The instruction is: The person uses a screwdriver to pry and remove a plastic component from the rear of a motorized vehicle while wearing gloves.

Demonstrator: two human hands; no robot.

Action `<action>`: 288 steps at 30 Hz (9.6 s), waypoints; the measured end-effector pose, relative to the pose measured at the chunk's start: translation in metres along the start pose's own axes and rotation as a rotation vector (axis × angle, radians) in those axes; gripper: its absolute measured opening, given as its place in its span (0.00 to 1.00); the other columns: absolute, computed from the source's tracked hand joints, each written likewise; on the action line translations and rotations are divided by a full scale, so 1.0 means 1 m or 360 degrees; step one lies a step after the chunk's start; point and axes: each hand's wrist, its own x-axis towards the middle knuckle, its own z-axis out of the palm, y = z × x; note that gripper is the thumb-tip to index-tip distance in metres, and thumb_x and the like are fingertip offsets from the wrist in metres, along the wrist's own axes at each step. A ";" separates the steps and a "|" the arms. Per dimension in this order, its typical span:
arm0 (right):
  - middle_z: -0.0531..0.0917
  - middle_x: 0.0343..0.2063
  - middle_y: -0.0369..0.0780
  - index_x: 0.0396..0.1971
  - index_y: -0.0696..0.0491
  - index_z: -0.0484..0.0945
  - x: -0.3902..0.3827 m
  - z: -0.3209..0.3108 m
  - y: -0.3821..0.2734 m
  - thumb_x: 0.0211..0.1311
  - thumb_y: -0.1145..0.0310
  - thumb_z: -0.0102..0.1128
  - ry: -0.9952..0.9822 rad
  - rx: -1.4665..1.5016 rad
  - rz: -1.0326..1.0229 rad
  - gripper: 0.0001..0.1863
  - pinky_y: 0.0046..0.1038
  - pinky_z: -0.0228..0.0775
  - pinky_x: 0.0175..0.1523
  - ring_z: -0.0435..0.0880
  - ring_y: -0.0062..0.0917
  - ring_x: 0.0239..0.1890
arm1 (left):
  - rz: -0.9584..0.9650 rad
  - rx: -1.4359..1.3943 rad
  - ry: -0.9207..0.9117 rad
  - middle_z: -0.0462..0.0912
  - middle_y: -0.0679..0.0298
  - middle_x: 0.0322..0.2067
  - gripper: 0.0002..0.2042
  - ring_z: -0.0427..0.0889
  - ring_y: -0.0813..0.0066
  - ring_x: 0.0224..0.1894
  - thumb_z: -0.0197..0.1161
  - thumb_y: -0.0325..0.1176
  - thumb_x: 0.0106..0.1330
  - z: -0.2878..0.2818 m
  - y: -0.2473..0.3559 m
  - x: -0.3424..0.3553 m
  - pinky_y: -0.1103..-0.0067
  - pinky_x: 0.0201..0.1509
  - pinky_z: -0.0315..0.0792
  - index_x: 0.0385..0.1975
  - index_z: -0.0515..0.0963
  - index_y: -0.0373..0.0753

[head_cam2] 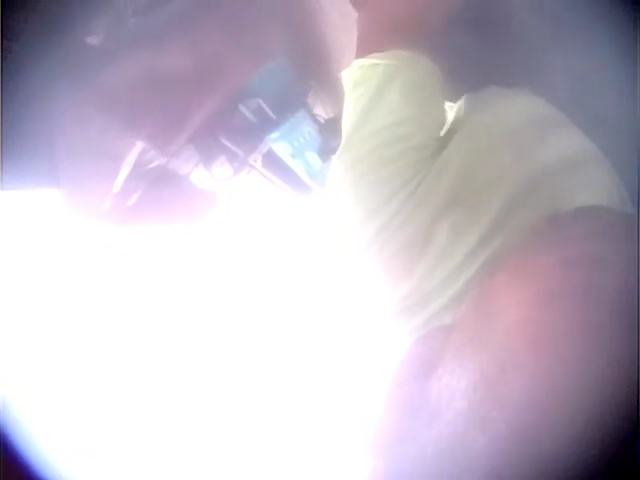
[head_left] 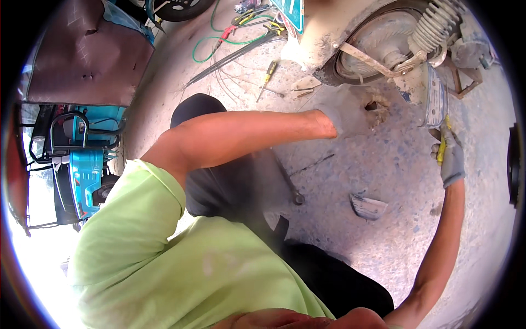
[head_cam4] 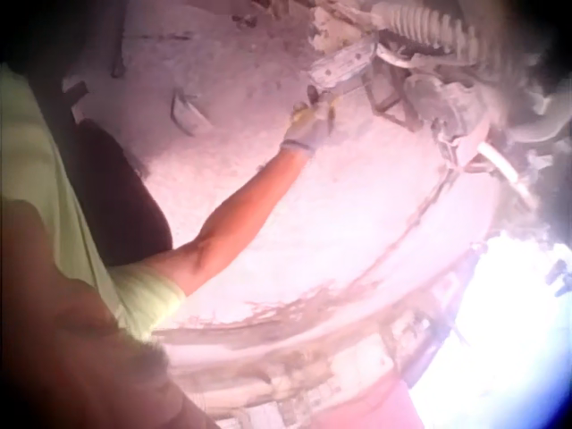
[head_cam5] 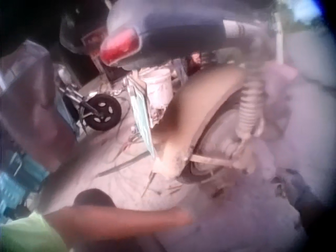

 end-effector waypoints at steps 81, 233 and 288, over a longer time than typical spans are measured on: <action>0.85 0.45 0.37 0.64 0.59 0.76 -0.160 0.006 -0.138 0.60 0.81 0.59 -0.0544 -0.0523 -0.0616 0.28 0.18 0.73 0.51 0.81 0.16 0.44 | -0.0139 -0.1514 -0.0361 0.84 0.57 0.47 0.09 0.86 0.71 0.42 0.55 0.22 0.73 -0.072 0.078 0.049 0.78 0.40 0.80 0.48 0.79 0.31; 0.87 0.36 0.52 0.37 0.57 0.86 -0.124 0.065 -0.057 0.66 0.66 0.56 0.0451 -0.1517 -0.1063 0.13 0.41 0.82 0.45 0.88 0.47 0.38 | -0.0626 -0.1531 0.0057 0.88 0.49 0.38 0.17 0.84 0.62 0.32 0.45 0.41 0.78 0.000 -0.005 0.063 0.66 0.45 0.81 0.54 0.71 0.36; 0.85 0.35 0.55 0.42 0.61 0.83 -0.109 0.085 -0.008 0.64 0.60 0.63 0.0153 -0.0177 -0.0631 0.17 0.38 0.76 0.46 0.87 0.47 0.40 | -0.0545 -0.1644 0.0072 0.83 0.58 0.30 0.12 0.76 0.66 0.28 0.51 0.41 0.74 0.012 -0.003 0.071 0.61 0.45 0.74 0.45 0.77 0.41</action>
